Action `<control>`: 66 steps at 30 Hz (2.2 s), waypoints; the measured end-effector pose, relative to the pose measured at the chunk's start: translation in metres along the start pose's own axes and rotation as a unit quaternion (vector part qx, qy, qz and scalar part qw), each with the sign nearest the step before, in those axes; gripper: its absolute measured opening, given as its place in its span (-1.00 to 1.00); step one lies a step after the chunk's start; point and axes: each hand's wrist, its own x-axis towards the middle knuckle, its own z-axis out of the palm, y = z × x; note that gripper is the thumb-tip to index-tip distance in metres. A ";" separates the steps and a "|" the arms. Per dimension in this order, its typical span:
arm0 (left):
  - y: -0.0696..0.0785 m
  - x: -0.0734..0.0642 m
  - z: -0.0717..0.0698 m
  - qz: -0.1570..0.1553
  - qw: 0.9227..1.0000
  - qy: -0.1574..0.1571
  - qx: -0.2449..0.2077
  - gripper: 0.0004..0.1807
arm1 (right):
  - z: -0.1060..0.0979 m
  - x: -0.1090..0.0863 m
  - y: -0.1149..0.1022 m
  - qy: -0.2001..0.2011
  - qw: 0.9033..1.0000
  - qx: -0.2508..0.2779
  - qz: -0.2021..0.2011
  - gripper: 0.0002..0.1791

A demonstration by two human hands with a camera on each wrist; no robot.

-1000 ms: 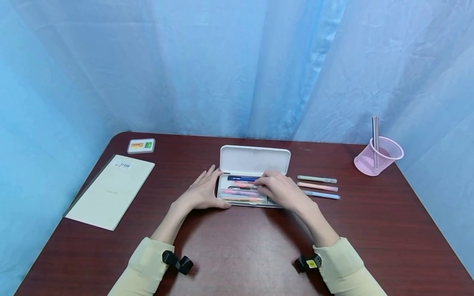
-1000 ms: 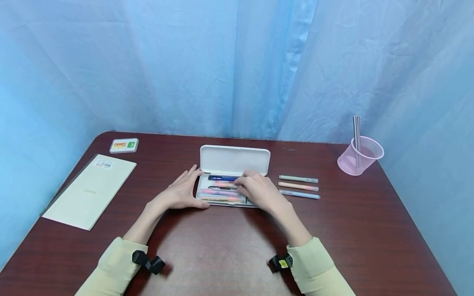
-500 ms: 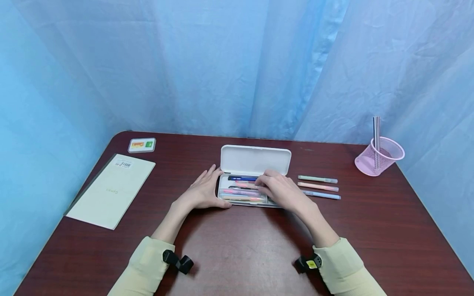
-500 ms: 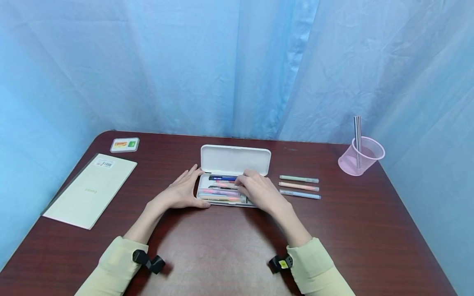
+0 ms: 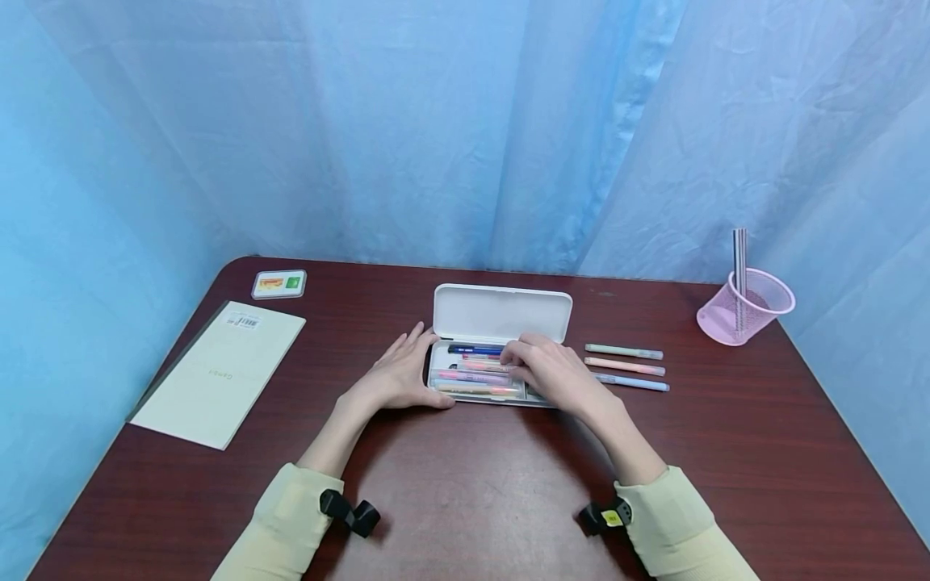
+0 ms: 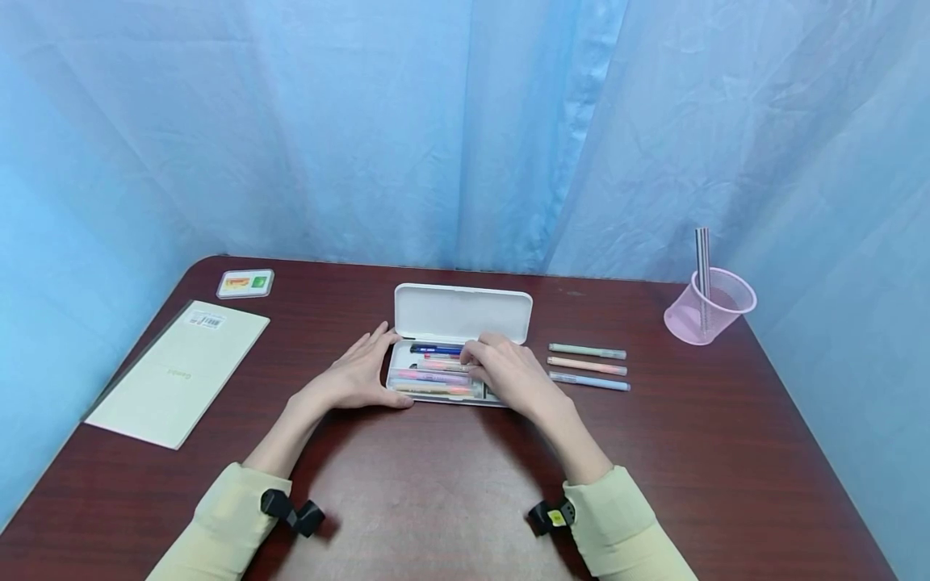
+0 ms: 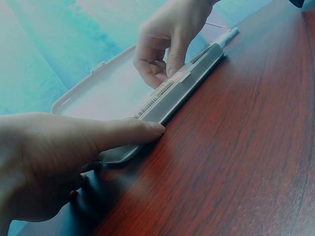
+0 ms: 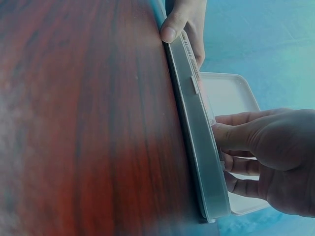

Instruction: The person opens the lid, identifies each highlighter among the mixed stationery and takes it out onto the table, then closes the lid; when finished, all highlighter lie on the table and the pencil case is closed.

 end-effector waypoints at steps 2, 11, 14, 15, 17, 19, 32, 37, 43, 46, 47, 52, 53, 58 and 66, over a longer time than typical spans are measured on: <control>0.000 0.000 0.000 0.001 1.000 0.000 -0.001 0.22 | 0.000 0.000 0.000 0.002 1.000 0.000 0.000 -0.92; 0.000 -0.001 -0.001 -0.001 1.000 0.001 -0.003 0.22 | 0.001 0.000 0.001 0.004 1.000 -0.005 -0.002 -0.91; 0.000 0.000 0.000 0.000 1.000 0.000 -0.003 0.22 | 0.000 0.000 0.002 0.005 1.000 -0.004 0.000 -0.91; 0.000 0.000 -0.001 0.002 1.000 0.000 -0.003 0.22 | -0.001 0.000 0.002 0.006 1.000 -0.004 0.001 -0.92; -0.001 0.001 -0.001 0.005 1.000 0.001 -0.002 0.21 | -0.003 -0.001 0.003 0.011 1.000 -0.003 0.005 -0.92; -0.001 0.000 -0.001 0.007 1.000 0.002 -0.002 0.21 | -0.006 -0.002 0.006 0.019 1.000 0.000 0.006 -0.92; -0.002 0.000 -0.001 0.006 1.000 0.002 -0.008 0.21 | -0.034 -0.047 0.056 0.068 0.998 -0.013 0.006 -0.83; -0.003 0.000 -0.001 0.002 1.000 0.001 -0.006 0.21 | -0.043 -0.075 0.079 0.085 0.996 -0.026 0.024 -0.76; -0.003 -0.001 -0.002 0.003 1.000 -0.001 -0.004 0.22 | -0.052 -0.099 0.100 0.100 0.994 -0.043 0.025 -0.68; -0.003 -0.001 -0.002 0.002 1.000 -0.001 -0.007 0.22 | -0.055 -0.106 0.108 0.096 0.994 -0.047 0.025 -0.69; -0.002 -0.001 -0.002 0.002 1.000 -0.001 -0.008 0.22 | -0.056 -0.108 0.110 0.093 0.994 -0.047 0.025 -0.69; -0.001 -0.001 -0.001 0.003 1.000 -0.002 -0.009 0.22 | -0.057 -0.113 0.119 0.075 0.996 -0.042 0.027 -0.67; -0.001 -0.001 -0.001 0.003 1.000 -0.003 -0.008 0.22 | -0.058 -0.114 0.120 0.071 0.996 -0.041 0.028 -0.67; 0.000 -0.001 -0.002 0.005 1.000 -0.001 -0.010 0.21 | -0.058 -0.116 0.122 0.055 0.997 -0.033 0.034 -0.67; 0.000 -0.001 -0.002 0.007 1.000 -0.001 -0.010 0.21 | -0.058 -0.115 0.124 0.030 0.998 -0.029 0.044 -0.69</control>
